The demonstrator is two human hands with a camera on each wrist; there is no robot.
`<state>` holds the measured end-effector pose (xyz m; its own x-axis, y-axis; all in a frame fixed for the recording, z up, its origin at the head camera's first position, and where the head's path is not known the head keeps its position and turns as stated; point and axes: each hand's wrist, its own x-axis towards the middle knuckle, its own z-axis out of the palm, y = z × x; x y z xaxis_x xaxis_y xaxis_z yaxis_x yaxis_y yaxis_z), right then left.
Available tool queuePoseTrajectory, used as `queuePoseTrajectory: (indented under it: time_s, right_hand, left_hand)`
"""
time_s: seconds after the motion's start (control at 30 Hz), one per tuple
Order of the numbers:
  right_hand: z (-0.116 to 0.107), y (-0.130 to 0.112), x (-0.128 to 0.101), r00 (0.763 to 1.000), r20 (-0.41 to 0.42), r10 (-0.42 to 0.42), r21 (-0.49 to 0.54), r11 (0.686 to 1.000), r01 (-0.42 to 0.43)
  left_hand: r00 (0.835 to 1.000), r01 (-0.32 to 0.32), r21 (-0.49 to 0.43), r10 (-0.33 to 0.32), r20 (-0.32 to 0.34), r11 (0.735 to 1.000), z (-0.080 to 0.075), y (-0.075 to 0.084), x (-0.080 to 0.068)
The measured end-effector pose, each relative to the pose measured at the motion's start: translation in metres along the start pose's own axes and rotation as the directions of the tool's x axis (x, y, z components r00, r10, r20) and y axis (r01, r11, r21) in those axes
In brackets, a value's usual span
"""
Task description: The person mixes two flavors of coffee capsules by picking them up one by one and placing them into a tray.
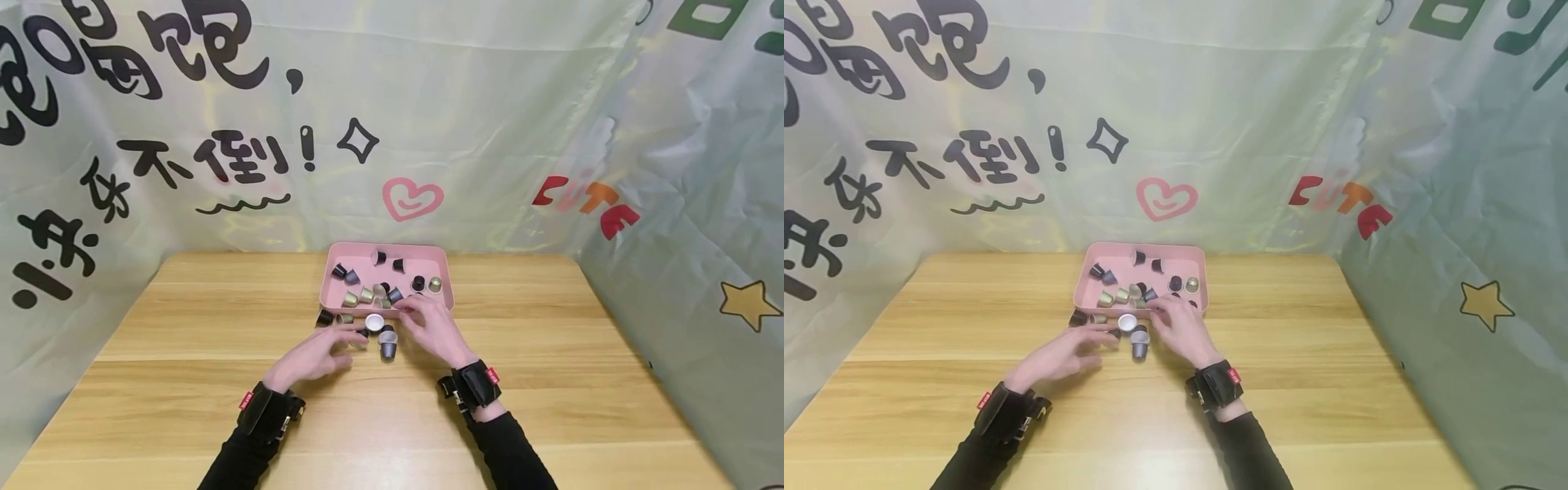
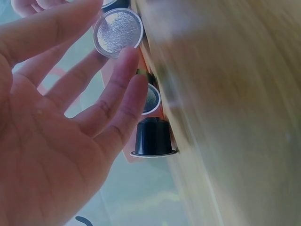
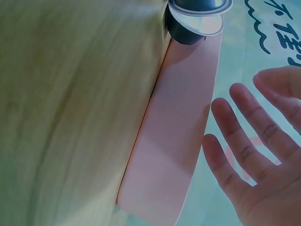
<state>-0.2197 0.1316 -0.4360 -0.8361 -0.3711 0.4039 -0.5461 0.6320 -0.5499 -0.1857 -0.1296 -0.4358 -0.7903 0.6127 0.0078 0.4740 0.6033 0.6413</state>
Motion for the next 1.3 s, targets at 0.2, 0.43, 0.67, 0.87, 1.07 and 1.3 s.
queuePoseTrajectory:
  time_s: [0.2,0.43,0.67,0.87,1.07,1.3]
  right_hand:
    - [0.0,-0.001,0.0,1.0,0.027,0.008,0.011,1.0,-0.008]
    - [0.002,-0.001,0.0,0.998,0.059,0.01,0.028,1.0,-0.011]
    - [0.004,0.0,-0.002,0.998,0.063,0.014,0.036,0.999,-0.016]
    - [0.005,-0.001,-0.004,0.997,0.076,0.033,0.048,0.998,-0.037]
    - [0.005,-0.002,-0.006,0.995,0.093,0.046,0.049,0.998,-0.051]
    - [0.006,-0.001,-0.005,0.994,0.109,-0.001,0.045,0.999,-0.004]
  left_hand:
    - [1.0,-0.014,0.008,0.014,-0.001,1.0,0.002,0.001,0.001]
    - [0.999,-0.023,-0.013,0.023,0.035,1.0,0.007,0.004,0.003]
    - [0.998,-0.045,-0.014,0.046,0.036,0.999,0.011,0.003,0.005]
    - [0.999,-0.038,-0.038,0.04,0.034,0.999,0.012,0.002,0.005]
    - [0.998,-0.045,-0.029,0.046,0.034,0.999,0.013,0.002,0.003]
    - [0.999,-0.045,-0.033,0.046,0.03,0.998,0.013,0.002,0.003]
